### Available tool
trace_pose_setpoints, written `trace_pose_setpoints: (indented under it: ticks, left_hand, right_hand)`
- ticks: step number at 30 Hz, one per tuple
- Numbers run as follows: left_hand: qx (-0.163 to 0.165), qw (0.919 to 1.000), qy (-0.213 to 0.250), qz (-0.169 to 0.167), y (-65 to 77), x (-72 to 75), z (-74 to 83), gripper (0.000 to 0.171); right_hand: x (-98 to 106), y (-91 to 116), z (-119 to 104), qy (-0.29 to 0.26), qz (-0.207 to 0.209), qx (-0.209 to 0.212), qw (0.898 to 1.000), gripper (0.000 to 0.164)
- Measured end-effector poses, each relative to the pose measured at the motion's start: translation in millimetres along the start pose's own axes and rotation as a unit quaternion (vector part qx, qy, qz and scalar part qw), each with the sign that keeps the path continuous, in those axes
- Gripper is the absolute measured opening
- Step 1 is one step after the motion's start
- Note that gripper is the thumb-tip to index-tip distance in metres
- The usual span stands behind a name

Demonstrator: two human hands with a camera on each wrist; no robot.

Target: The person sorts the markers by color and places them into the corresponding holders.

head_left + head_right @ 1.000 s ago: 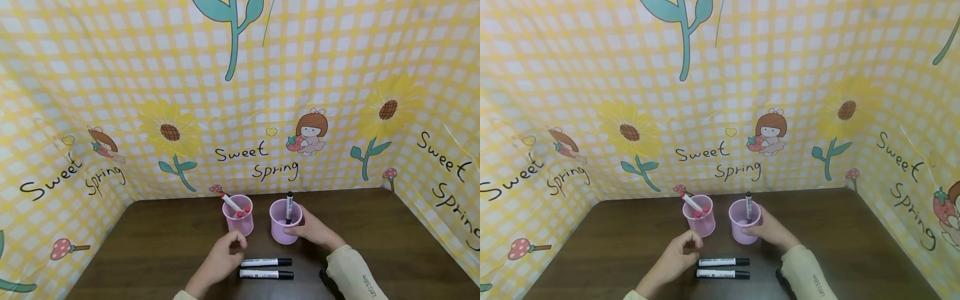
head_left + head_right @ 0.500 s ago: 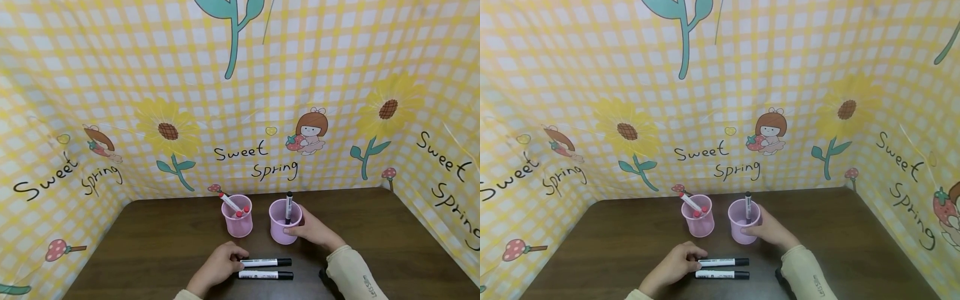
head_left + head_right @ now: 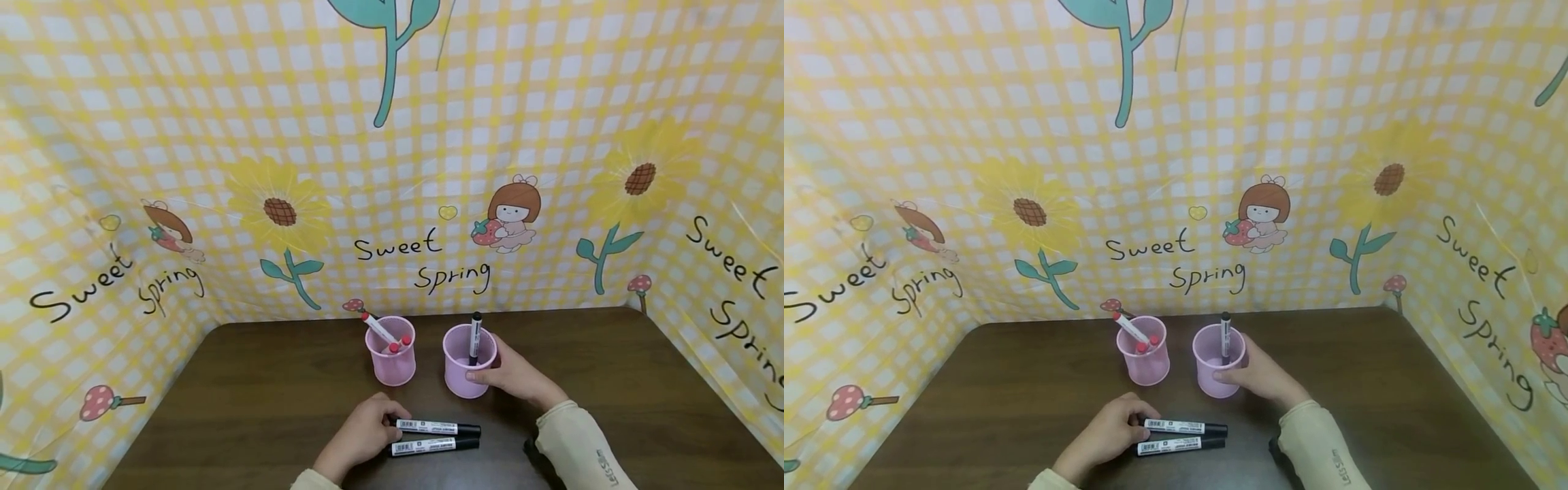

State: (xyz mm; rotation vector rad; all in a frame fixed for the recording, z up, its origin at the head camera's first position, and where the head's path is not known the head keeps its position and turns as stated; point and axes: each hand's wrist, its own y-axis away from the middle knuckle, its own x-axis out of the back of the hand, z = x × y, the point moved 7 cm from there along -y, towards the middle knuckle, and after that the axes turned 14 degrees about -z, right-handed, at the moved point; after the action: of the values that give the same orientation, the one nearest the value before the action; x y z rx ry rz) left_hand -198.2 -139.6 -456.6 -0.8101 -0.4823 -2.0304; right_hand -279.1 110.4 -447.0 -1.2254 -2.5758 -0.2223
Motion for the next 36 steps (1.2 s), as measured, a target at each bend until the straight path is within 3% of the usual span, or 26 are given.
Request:
trace_pose_setpoints:
  ticks: [10, 15, 23, 29, 33, 36]
  left_hand:
    - [0.011, 0.9953, 0.095, 0.011, -0.5, 18.6, 8.7, 0.017]
    - [-0.008, 0.9891, 0.144, 0.029, -0.7, 26.2, 16.6, 0.019]
    - [-0.076, 0.9723, 0.218, 0.035, -5.5, 29.1, 36.8, 0.021]
    - [-0.114, 0.9586, 0.256, 0.053, -17.5, 33.2, 59.3, 0.026]
    - [-0.121, 0.9459, 0.292, 0.074, -27.5, 38.0, 75.7, 0.027]
    - [-0.130, 0.9391, 0.299, 0.108, -34.5, 46.5, 90.6, 0.026]
  right_hand:
    - [1, -1, 3, 0.007, 0.004, 0.002, 1.000, 0.082]
    - [1, -1, 1, 0.001, 0.005, -0.002, 1.000, 0.083]
    - [2, 0, 1, 0.001, 0.004, 0.000, 1.000, 0.084]
    - [3, 1, 4, -0.001, 0.006, -0.002, 1.000, 0.085]
    - [3, -1, 5, 0.001, 0.002, 0.001, 1.000, 0.085]
    - [2, -3, 4, 0.007, 0.000, 0.006, 1.000, 0.084]
